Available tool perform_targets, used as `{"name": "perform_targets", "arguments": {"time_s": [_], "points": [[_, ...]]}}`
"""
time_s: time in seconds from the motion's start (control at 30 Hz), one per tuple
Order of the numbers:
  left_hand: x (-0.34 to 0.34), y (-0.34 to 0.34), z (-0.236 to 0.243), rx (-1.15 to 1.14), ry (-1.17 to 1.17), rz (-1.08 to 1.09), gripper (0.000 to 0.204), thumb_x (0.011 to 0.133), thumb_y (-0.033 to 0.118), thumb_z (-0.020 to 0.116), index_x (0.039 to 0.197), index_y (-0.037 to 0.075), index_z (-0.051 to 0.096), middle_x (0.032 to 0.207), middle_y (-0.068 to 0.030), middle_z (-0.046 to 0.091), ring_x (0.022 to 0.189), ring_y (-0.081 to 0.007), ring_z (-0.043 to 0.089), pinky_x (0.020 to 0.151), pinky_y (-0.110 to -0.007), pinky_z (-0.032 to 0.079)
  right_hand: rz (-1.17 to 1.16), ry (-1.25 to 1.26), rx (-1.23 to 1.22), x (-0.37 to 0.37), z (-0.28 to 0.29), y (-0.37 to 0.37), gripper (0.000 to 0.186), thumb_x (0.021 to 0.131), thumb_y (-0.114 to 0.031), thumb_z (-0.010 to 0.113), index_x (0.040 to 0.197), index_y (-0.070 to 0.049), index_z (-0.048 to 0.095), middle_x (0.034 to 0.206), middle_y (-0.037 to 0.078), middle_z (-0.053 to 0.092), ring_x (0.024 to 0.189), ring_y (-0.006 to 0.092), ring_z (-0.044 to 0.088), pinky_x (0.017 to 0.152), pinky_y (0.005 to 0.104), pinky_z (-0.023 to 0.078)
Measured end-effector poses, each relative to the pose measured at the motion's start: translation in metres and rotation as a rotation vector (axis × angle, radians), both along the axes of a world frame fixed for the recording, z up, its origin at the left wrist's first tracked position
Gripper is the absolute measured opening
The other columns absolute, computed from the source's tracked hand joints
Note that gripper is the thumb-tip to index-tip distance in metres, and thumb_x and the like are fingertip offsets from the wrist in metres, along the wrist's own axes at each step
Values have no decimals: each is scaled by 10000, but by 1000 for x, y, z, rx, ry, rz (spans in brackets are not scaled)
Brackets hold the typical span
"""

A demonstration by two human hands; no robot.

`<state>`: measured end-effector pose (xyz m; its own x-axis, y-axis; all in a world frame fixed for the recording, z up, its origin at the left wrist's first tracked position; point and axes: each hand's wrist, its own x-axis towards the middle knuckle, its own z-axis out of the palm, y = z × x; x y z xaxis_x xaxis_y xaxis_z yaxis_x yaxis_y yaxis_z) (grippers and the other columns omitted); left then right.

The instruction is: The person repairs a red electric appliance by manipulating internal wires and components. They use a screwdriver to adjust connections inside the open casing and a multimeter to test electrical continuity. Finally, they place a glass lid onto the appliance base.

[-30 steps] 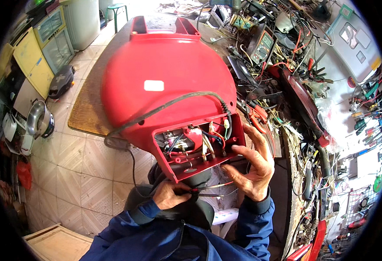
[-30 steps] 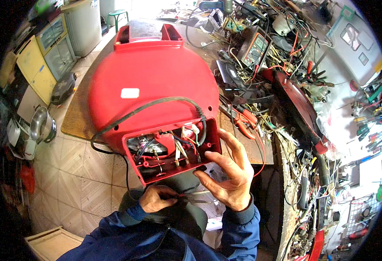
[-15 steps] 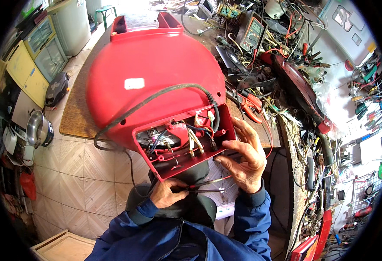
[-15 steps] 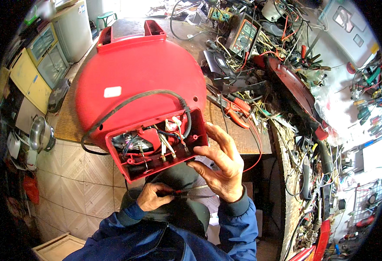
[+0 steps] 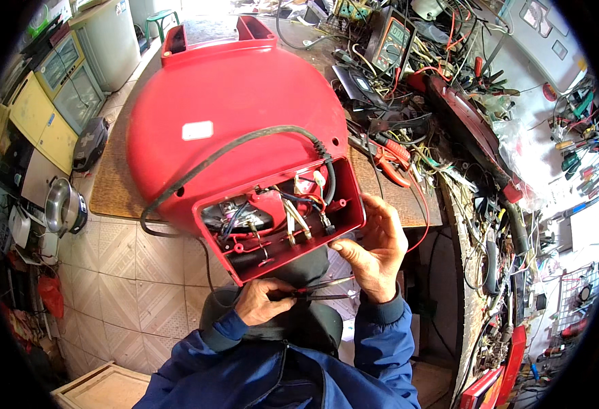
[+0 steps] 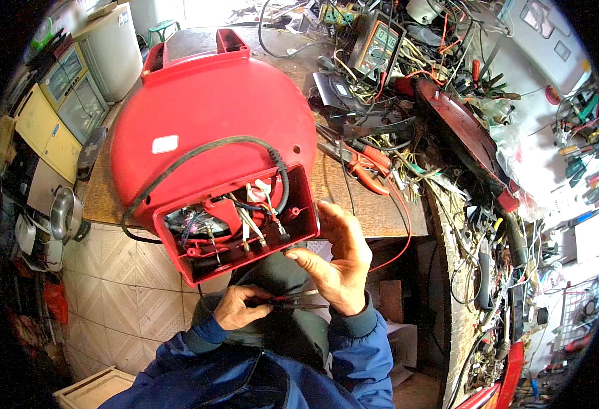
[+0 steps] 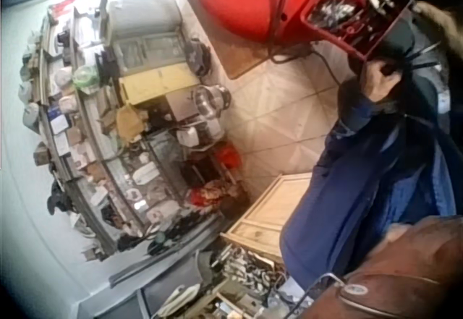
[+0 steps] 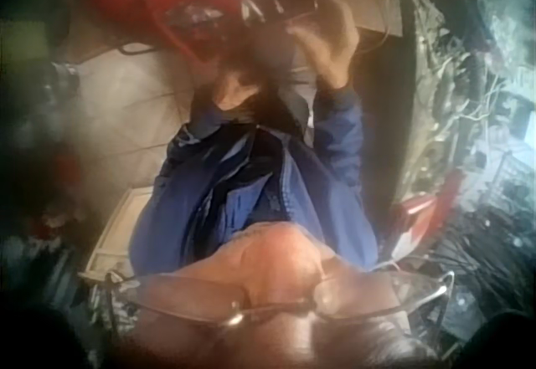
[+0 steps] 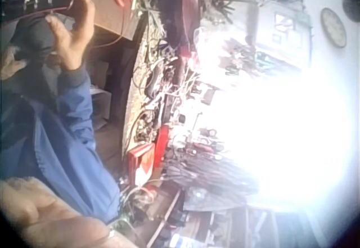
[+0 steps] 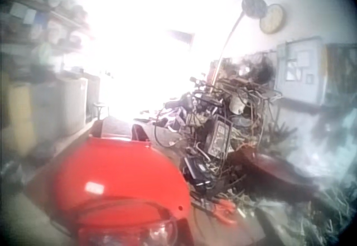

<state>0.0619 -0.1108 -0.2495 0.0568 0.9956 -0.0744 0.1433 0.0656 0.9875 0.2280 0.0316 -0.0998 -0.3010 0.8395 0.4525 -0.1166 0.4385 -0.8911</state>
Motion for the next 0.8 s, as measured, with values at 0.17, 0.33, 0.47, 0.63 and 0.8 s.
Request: {"name": "perform_targets", "arguments": {"time_s": [0.17, 0.33, 0.47, 0.63, 0.8], "points": [[1, 2, 11, -59, 12, -30, 302, 804, 221, 815, 1033, 29, 770, 969, -127, 773, 911, -218, 739, 832, -340, 561, 42, -24, -41, 0, 8, 2, 813, 738, -116, 917, 1420, 26, 500, 1269, 134, 643, 1157, 223, 648, 992, 359, 532], [3, -1, 4, -62, -18, -29, 280, 829, 178, 811, 1052, 19, 757, 967, -109, 771, 906, -161, 728, 817, -306, 565, -188, -10, 43, -8, -2, -16, 643, 748, -106, 916, 1276, 23, 572, 1110, 86, 675, 991, 184, 676, 881, 320, 553], [6, -6, 4, -195, -208, 20, 262, 858, 100, 802, 1090, -3, 736, 952, -72, 759, 871, -99, 692, 788, -257, 555, -414, -304, 267, -10, -3, -35, 325, 767, -80, 893, 955, -9, 638, 897, 99, 672, 748, 165, 661, 687, 290, 546], [7, -5, 13, -125, -257, 29, 235, 869, 42, 790, 1089, -14, 730, 945, -40, 743, 852, -79, 665, 761, -242, 542, -479, -327, 361, -24, 1, -43, 273, 772, -21, 864, 958, -5, 664, 918, 119, 693, 720, 173, 684, 656, 278, 556], [6, -5, 9, -139, -273, 18, 241, 857, 41, 801, 1087, 8, 738, 930, -29, 734, 848, -68, 656, 749, -246, 535, -547, -360, 404, -29, -1, -47, 319, 757, -34, 878, 1008, 6, 684, 963, 148, 708, 725, 206, 709, 649, 297, 569]]}}
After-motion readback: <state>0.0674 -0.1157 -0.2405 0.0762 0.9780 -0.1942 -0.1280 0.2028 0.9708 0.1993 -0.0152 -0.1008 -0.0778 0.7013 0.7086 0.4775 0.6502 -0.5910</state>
